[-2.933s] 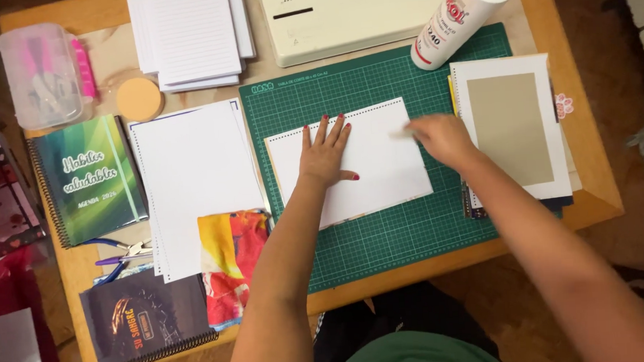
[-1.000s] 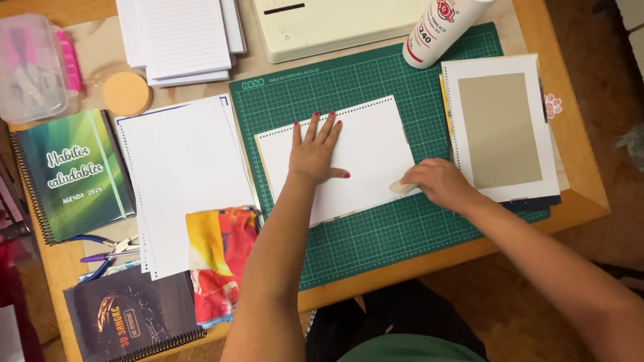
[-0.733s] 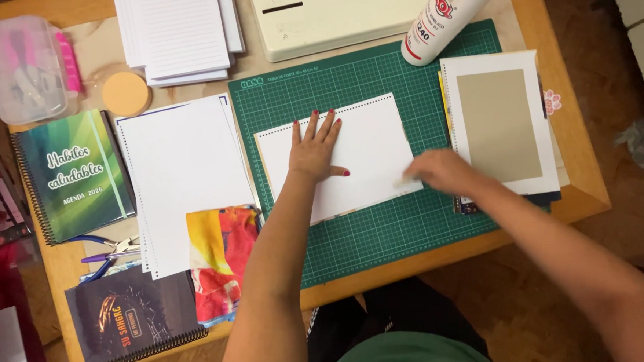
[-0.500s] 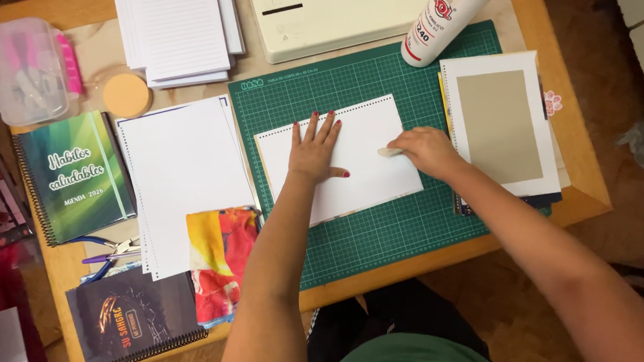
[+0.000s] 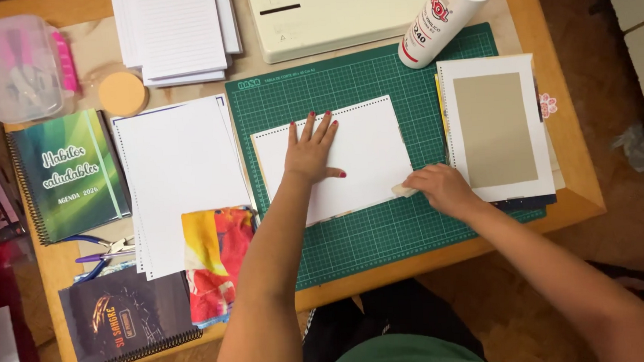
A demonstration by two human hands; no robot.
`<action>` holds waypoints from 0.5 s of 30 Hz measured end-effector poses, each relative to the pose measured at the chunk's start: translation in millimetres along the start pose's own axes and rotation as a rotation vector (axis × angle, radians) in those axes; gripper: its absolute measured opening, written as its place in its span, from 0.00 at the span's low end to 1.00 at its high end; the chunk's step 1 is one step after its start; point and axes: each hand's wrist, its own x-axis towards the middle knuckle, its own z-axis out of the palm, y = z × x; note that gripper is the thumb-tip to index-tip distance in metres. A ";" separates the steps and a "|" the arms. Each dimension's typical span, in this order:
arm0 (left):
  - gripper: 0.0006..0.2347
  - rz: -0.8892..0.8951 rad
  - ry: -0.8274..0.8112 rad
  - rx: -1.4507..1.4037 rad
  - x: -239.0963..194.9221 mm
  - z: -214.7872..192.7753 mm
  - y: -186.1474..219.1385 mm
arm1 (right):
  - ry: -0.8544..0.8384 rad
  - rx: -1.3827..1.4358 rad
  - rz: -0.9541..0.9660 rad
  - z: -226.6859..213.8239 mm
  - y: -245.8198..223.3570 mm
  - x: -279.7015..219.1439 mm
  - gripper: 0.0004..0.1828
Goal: The person aligns a white sheet of paper onto a gray backing on a green cutting mat. They then use a small beige block to rub the surface of the paper repeatedly, smoothing it down. The person also briefly handles a colorful cloth and a bottle of glue during the process.
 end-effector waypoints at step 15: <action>0.50 -0.005 0.012 0.024 1.0 3.4 -0.2 | -0.024 0.056 0.056 -4.6 -11.5 -10.0 0.12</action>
